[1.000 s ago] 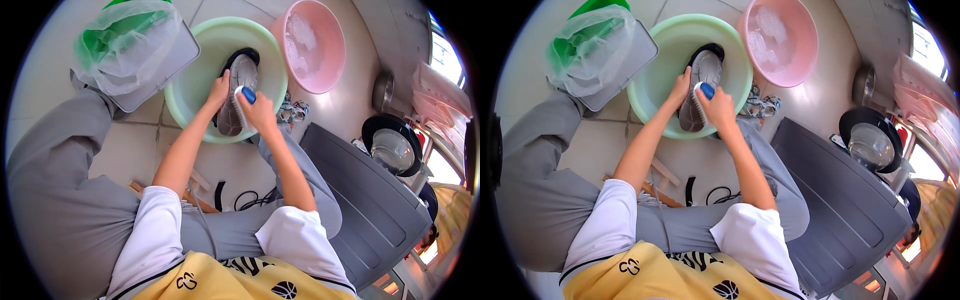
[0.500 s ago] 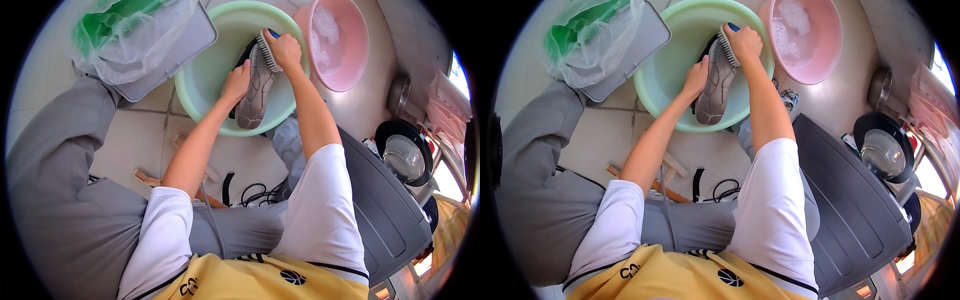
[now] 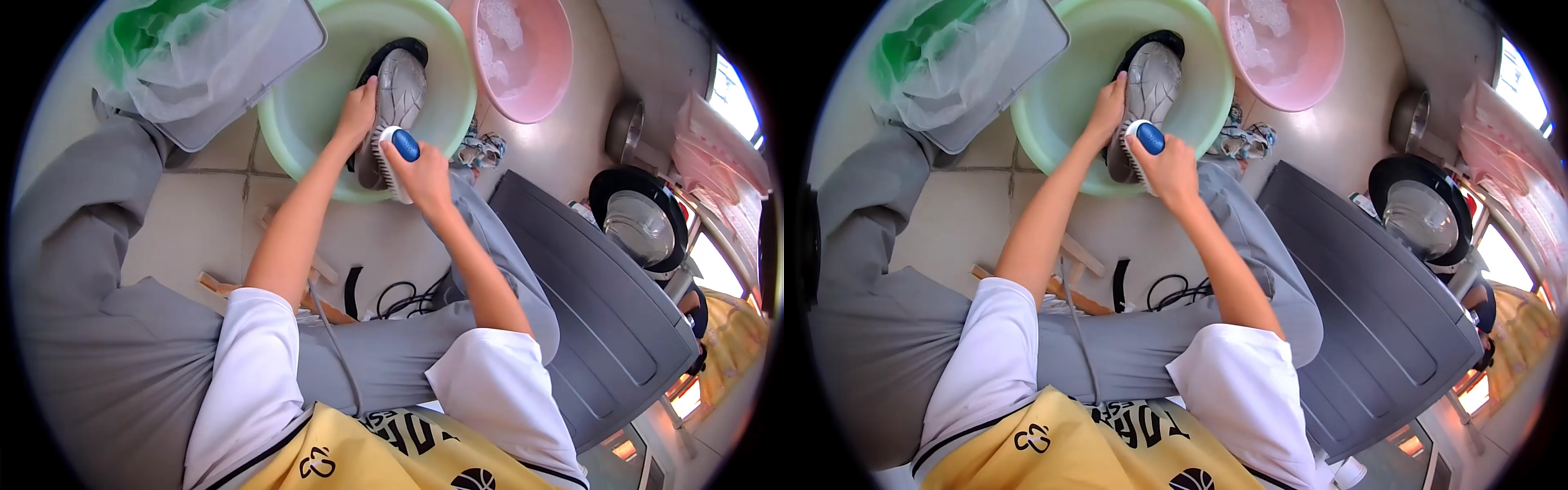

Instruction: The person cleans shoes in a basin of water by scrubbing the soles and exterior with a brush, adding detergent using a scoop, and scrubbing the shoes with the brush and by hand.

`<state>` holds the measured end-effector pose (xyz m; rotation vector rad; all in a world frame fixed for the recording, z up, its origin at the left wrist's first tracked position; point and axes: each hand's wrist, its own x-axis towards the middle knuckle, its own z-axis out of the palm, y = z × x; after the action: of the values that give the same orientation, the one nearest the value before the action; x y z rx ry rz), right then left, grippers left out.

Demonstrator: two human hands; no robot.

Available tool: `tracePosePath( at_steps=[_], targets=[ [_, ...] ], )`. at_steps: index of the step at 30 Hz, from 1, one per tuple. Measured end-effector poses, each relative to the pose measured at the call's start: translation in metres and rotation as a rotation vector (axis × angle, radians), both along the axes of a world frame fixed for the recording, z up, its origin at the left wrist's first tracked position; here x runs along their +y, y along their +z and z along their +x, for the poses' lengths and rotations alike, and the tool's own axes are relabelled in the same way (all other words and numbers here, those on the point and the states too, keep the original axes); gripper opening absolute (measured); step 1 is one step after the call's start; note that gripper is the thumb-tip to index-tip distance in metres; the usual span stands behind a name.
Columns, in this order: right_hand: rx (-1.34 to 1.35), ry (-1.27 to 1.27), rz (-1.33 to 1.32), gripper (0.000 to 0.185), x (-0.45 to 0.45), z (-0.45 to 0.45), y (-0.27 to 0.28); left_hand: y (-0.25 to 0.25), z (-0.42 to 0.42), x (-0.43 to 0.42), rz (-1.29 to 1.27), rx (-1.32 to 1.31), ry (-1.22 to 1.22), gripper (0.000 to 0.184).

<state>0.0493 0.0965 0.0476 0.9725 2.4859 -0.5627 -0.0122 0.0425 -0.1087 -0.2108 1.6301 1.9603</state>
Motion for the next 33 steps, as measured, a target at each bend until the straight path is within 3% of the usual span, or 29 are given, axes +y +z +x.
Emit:
tracePosePath(
  at_steps=[2,4,15,23,29,31,33],
  targets=[
    [-0.014,-0.055,0.001,0.065,0.000,0.005,-0.003,-0.002,0.005,0.001,0.027,-0.018,-0.007,0.055],
    [0.048,-0.239,0.179,0.069,0.013,-0.017,-0.023,-0.001,0.002,-0.001,-0.078,0.036,-0.022,0.054],
    [-0.027,-0.079,0.326,0.077,0.084,-0.134,-0.075,0.014,-0.002,0.006,-0.284,0.028,0.007,0.053],
    [0.065,-0.032,0.170,0.075,0.071,-0.064,-0.063,0.004,-0.002,0.004,-0.165,-0.051,-0.010,0.057],
    [-0.031,-0.348,0.016,0.071,-0.014,0.023,0.004,-0.001,-0.001,0.003,-0.137,-0.075,-0.060,0.061],
    [-0.033,-0.360,0.003,0.070,-0.015,0.018,0.004,-0.001,-0.005,0.003,-0.079,-0.099,-0.056,0.061],
    [-0.050,-0.354,0.117,0.070,-0.003,-0.002,-0.009,-0.003,-0.004,0.000,-0.202,0.050,-0.078,0.062]
  ],
)
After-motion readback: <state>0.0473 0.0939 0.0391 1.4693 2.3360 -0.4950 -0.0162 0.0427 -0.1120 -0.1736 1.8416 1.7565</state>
